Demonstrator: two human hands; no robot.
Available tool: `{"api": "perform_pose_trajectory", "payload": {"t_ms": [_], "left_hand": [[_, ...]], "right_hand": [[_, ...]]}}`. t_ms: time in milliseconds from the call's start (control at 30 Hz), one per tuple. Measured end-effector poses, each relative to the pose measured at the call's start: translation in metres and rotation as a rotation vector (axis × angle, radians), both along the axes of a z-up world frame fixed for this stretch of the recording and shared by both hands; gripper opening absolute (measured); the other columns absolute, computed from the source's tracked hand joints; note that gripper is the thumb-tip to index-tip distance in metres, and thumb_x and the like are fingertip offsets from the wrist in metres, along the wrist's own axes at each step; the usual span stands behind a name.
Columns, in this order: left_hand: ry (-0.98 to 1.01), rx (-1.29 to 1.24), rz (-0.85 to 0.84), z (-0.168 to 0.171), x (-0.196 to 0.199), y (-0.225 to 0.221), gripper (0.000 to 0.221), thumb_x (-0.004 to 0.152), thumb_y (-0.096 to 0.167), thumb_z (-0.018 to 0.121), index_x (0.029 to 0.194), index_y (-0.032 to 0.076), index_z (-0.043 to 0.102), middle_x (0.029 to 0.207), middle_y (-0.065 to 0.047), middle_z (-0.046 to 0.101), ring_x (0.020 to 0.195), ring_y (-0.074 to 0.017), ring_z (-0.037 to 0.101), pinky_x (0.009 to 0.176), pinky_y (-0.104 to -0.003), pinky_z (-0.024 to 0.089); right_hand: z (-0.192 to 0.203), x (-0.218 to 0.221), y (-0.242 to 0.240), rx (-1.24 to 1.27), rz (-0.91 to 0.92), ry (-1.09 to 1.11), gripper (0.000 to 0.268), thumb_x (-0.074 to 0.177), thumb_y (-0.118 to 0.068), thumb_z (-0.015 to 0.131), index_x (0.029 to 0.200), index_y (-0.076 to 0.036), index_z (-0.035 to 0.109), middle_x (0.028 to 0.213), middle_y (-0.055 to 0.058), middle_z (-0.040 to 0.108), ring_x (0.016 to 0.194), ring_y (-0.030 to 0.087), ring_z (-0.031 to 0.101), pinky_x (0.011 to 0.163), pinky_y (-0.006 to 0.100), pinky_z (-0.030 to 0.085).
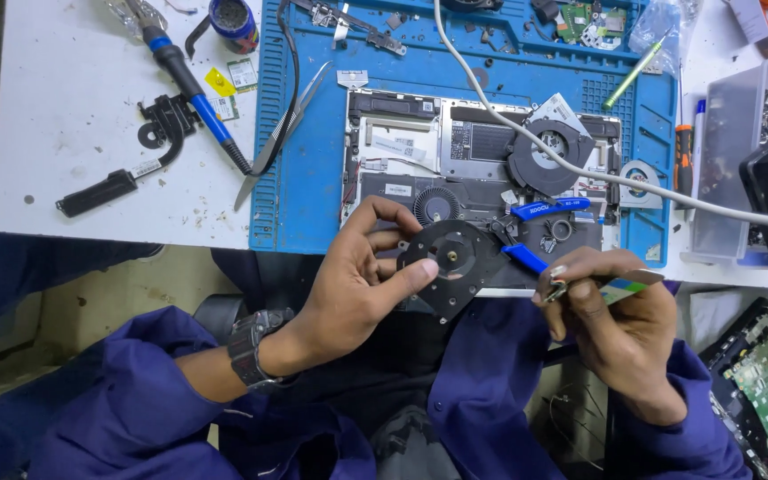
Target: Technician disassembling a laptop cooling fan to inspect or clean it on a repair workbench.
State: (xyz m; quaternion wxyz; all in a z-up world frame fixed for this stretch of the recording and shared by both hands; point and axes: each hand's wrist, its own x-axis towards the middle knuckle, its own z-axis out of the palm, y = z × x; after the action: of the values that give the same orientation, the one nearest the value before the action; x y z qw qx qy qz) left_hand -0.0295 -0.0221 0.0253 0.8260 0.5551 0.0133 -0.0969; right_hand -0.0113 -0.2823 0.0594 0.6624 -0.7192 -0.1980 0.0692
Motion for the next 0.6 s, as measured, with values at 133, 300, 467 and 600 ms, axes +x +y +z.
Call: {"api": "perform_pose_trajectory", "payload": {"t_ms": [133,300,467,600], "left_hand": [[0.034,-0.130,-0.027,-0.003,0.002,0.000,0.030,0.095,0.004,0.065,0.118,0.009,0.047,0.106,-0.016,0.069,0.092,-0.0274,0.078,0.077,-0.030,0.065],[0.077,-0.154,-0.054,0.005,0.004,0.003,0.031,0.096,0.001,0.056,0.125,0.007,0.047,0.112,-0.021,0.070,0.092,-0.0300,0.077,0.082,-0.039,0.070],[0.035,-0.129,-0.093,-0.004,-0.003,0.004,0.032,0.096,0.002,0.059,0.125,0.010,0.050,0.116,-0.020,0.066,0.090,-0.0263,0.075,0.073,-0.032,0.064],[0.404,0.008,0.060,0.003,0.008,-0.005,0.056,0.081,-0.011,0.068,0.133,0.007,0.056,0.120,-0.019,0.075,0.100,-0.0284,0.072,0.085,-0.037,0.055]], "right_hand": [[-0.005,0.000,0.002,-0.022,0.027,0.032,0.018,0.108,-0.017,0.051,0.112,-0.002,0.060,0.090,0.016,0.066,0.048,0.014,0.057,0.056,0.024,0.050],[-0.007,0.003,0.005,0.008,0.034,0.022,0.015,0.109,-0.014,0.050,0.111,-0.002,0.060,0.092,0.016,0.066,0.049,0.015,0.057,0.066,0.028,0.053],[-0.011,0.001,0.008,0.044,-0.016,0.027,0.016,0.108,-0.013,0.050,0.107,0.001,0.059,0.096,0.021,0.064,0.050,0.018,0.056,0.057,0.026,0.049],[-0.015,0.002,0.005,0.129,-0.038,0.030,0.017,0.108,-0.014,0.054,0.112,0.002,0.060,0.091,0.018,0.067,0.050,0.015,0.057,0.052,0.023,0.048]]}}
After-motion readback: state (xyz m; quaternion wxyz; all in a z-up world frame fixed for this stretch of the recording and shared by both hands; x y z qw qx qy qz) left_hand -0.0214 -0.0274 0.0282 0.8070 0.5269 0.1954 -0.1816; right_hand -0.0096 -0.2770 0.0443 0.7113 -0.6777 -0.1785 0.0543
